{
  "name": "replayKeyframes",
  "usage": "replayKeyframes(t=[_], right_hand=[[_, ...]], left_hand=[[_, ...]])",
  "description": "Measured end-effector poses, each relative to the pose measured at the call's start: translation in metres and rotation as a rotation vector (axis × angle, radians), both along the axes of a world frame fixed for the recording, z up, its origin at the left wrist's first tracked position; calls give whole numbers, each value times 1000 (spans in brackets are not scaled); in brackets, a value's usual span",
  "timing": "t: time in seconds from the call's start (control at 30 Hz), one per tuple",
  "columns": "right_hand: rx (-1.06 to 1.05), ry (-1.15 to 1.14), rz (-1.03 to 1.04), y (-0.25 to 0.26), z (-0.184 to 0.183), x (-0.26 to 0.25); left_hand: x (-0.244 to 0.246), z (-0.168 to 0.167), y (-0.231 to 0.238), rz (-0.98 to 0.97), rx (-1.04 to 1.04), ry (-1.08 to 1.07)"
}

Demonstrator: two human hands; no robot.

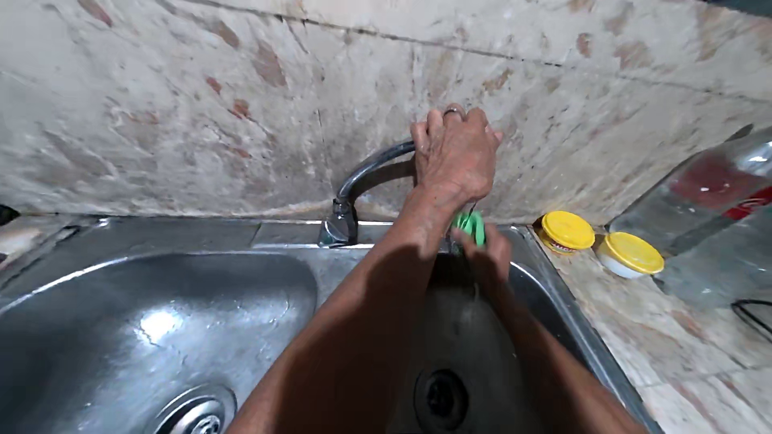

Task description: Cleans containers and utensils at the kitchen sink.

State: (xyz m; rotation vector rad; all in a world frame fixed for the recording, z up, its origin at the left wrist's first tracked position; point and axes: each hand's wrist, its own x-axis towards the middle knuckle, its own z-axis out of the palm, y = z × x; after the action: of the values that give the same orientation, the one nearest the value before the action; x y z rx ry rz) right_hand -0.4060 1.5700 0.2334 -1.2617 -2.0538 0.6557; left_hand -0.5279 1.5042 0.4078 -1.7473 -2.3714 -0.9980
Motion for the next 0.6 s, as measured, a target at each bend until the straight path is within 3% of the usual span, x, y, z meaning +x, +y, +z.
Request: replayKeyframes(t=[0.13, 0.3, 0.4, 0.47, 0.6], right_hand=[[26, -5, -27, -16, -40, -3], [-120, 16, -30, -2, 17, -20], [-81, -17, -15, -19, -35, -13], [-211, -101, 37, -33, -50, 12], [29, 71, 6, -6, -14, -9]], left_hand=[[-4, 1, -3, -9, -5, -12], [-2, 1, -2, -12, -13, -38], [-4, 1, 0, 5, -2, -16], [-4, 2, -2, -4, -20, -29], [-6, -1, -3, -7, -19, -23]])
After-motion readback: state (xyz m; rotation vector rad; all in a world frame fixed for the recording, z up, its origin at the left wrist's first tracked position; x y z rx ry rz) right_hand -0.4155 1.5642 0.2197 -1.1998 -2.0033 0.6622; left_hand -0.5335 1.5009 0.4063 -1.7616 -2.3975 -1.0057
